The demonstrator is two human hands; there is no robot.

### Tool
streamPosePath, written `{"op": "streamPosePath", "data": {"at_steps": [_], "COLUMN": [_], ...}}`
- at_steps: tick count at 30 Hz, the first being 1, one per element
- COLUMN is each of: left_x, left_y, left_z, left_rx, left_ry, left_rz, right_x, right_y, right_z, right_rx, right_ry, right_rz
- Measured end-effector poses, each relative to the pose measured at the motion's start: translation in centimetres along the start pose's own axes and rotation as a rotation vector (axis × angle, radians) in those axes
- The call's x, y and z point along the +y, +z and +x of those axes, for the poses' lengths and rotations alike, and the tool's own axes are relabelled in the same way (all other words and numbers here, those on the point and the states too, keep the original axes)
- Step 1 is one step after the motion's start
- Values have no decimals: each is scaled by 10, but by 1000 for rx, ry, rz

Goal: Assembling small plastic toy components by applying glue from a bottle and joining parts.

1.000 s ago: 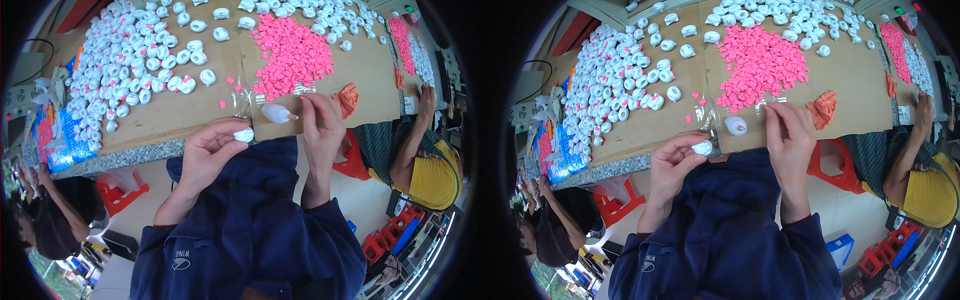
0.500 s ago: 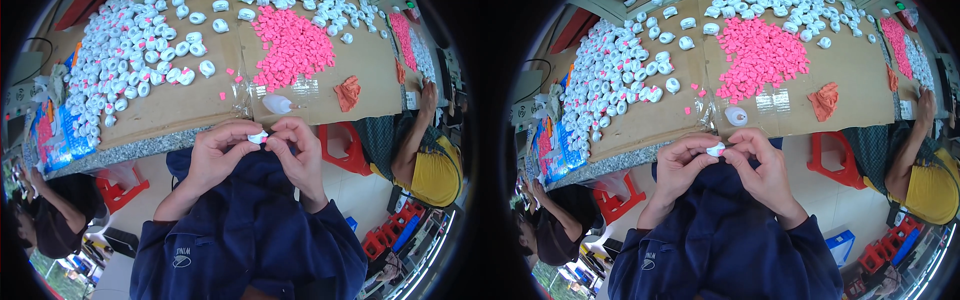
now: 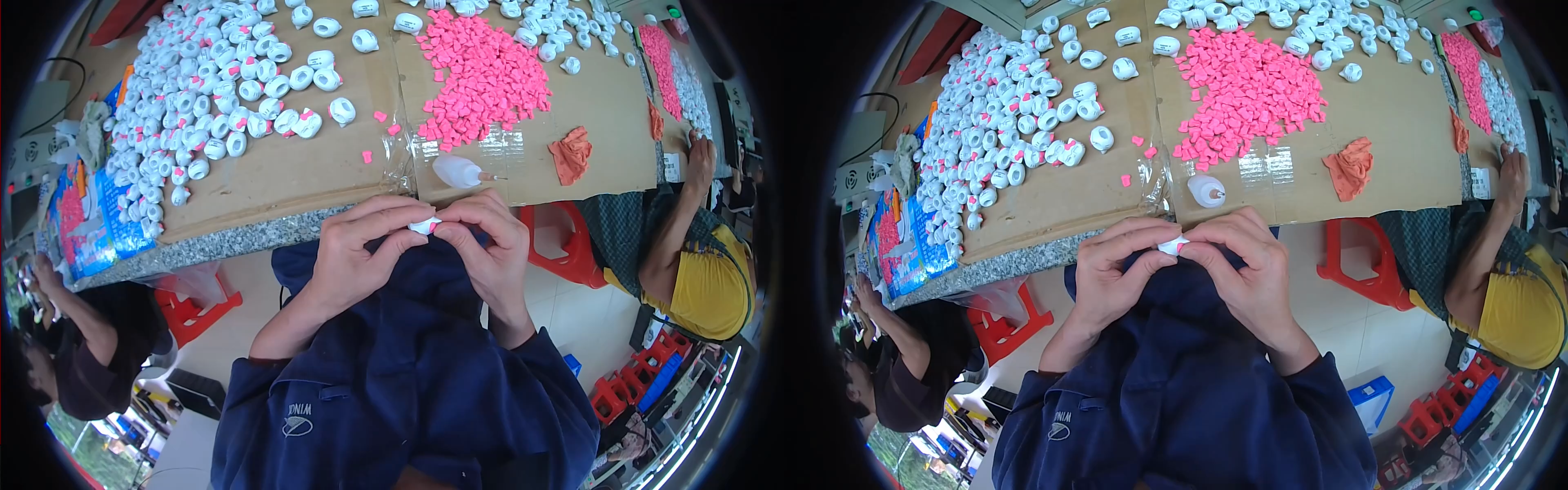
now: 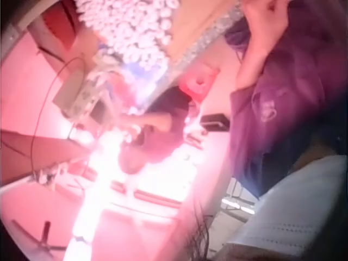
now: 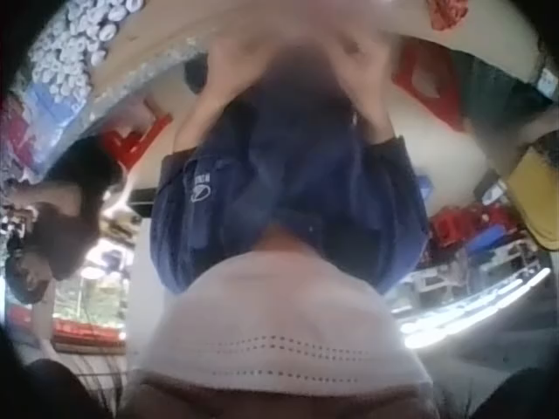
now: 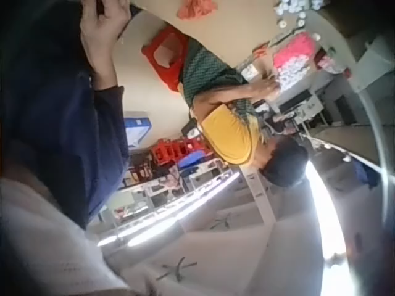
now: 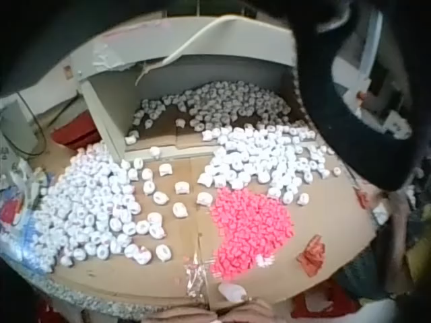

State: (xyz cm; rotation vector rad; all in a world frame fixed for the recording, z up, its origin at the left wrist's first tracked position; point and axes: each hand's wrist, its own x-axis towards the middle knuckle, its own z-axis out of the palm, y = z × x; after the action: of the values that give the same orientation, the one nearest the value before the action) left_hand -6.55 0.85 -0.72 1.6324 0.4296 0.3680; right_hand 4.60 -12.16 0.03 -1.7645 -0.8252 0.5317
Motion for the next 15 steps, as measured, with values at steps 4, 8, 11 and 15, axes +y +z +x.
{"op": "streamPosePath", "data": {"at_steps": [4, 8, 11, 15], "left_x": [-2, 0, -2, -3], "left_y": [0, 0, -1, -5], "left_z": [1, 1, 0, 0], "left_rx": [-10, 9, 4, 8], "left_ry": [169, 285, 283, 248], "left_rz": [138, 223, 226, 200], "right_x": [4, 6, 8, 8], "right_y": [5, 11, 14, 17], "right_z": [0, -3, -4, -4], "right_rx": [94, 156, 167, 158], "right_ry": [-179, -207, -207, -188], "right_rz": [-92, -90, -66, -50]}}
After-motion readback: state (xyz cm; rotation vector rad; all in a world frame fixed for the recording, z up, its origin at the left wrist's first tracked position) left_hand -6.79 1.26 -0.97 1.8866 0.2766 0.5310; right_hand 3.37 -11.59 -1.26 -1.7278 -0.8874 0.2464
